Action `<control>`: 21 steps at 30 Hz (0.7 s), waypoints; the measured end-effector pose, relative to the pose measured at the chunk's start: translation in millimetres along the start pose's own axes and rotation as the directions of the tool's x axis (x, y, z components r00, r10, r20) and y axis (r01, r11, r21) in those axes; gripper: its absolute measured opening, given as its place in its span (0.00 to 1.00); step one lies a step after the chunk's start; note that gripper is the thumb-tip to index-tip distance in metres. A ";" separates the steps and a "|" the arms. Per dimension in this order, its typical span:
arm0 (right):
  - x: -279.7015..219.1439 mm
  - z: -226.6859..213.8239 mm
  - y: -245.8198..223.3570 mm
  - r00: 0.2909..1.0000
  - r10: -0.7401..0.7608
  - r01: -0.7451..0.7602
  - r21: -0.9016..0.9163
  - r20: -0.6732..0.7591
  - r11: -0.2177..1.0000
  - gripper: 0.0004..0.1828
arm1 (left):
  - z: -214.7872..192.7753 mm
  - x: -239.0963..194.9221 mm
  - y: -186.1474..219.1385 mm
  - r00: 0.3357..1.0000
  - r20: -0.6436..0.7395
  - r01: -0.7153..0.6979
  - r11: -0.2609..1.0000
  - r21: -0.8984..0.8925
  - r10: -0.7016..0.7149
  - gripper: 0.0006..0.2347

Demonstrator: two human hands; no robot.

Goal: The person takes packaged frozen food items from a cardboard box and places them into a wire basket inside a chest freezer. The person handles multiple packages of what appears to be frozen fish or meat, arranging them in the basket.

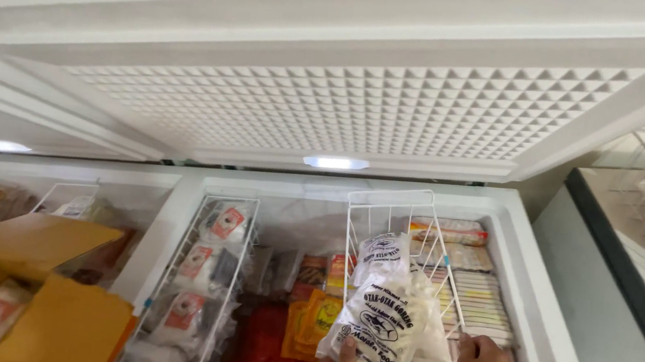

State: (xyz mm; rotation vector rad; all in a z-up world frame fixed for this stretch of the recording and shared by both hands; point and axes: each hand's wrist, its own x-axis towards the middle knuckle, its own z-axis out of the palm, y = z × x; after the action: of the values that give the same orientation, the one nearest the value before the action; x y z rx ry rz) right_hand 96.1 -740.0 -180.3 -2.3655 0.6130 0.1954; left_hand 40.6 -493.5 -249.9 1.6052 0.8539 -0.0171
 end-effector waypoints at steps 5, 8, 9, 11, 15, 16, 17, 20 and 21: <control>-43.9 80.3 -26.9 0.995 -0.084 0.086 -0.030 0.048 0.996 0.20 | -104.8 23.7 -34.5 0.985 -0.173 0.044 0.987 0.157 -0.016 0.28; -69.3 125.3 -50.5 0.985 -0.171 0.170 0.012 0.039 0.985 0.19 | -164.4 34.7 -44.7 0.987 -0.159 0.010 0.999 0.047 -0.003 0.28; -80.5 139.1 -58.7 0.980 -0.192 0.189 0.062 0.048 0.980 0.19 | -183.8 36.2 -49.9 0.985 -0.175 -0.010 1.000 -0.015 0.007 0.28; -106.9 147.1 -88.1 0.975 -0.204 0.195 0.094 0.087 0.976 0.20 | -217.1 24.9 -35.1 0.978 -0.205 -0.028 0.999 -0.023 0.023 0.28; -146.7 165.6 -126.1 0.958 -0.249 0.239 0.080 0.143 0.968 0.23 | -269.0 5.5 -10.3 0.969 -0.240 -0.066 0.997 -0.036 0.055 0.29; -155.2 170.6 -130.7 0.957 -0.249 0.240 0.075 0.148 0.968 0.23 | -279.7 4.0 -11.1 0.969 -0.243 -0.060 0.997 -0.039 0.049 0.29; -160.5 175.4 -139.1 0.956 -0.259 0.246 0.106 0.138 0.963 0.22 | -289.7 6.9 -8.0 0.967 -0.256 -0.001 0.999 0.044 0.012 0.29; -178.1 184.0 -159.1 0.960 -0.223 0.204 0.123 0.167 0.971 0.22 | -313.0 19.1 -15.5 0.961 -0.274 0.066 0.992 0.110 -0.033 0.29; -184.2 187.5 -165.4 0.963 -0.174 0.154 0.111 0.206 0.982 0.22 | -320.6 25.3 -20.8 0.961 -0.275 0.071 0.993 0.098 -0.041 0.29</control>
State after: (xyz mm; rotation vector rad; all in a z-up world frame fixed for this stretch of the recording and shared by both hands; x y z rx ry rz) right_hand 17.8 -439.5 -172.6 -2.2528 0.3139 0.3357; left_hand -94.6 -205.1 -200.8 1.7076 1.1275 0.1226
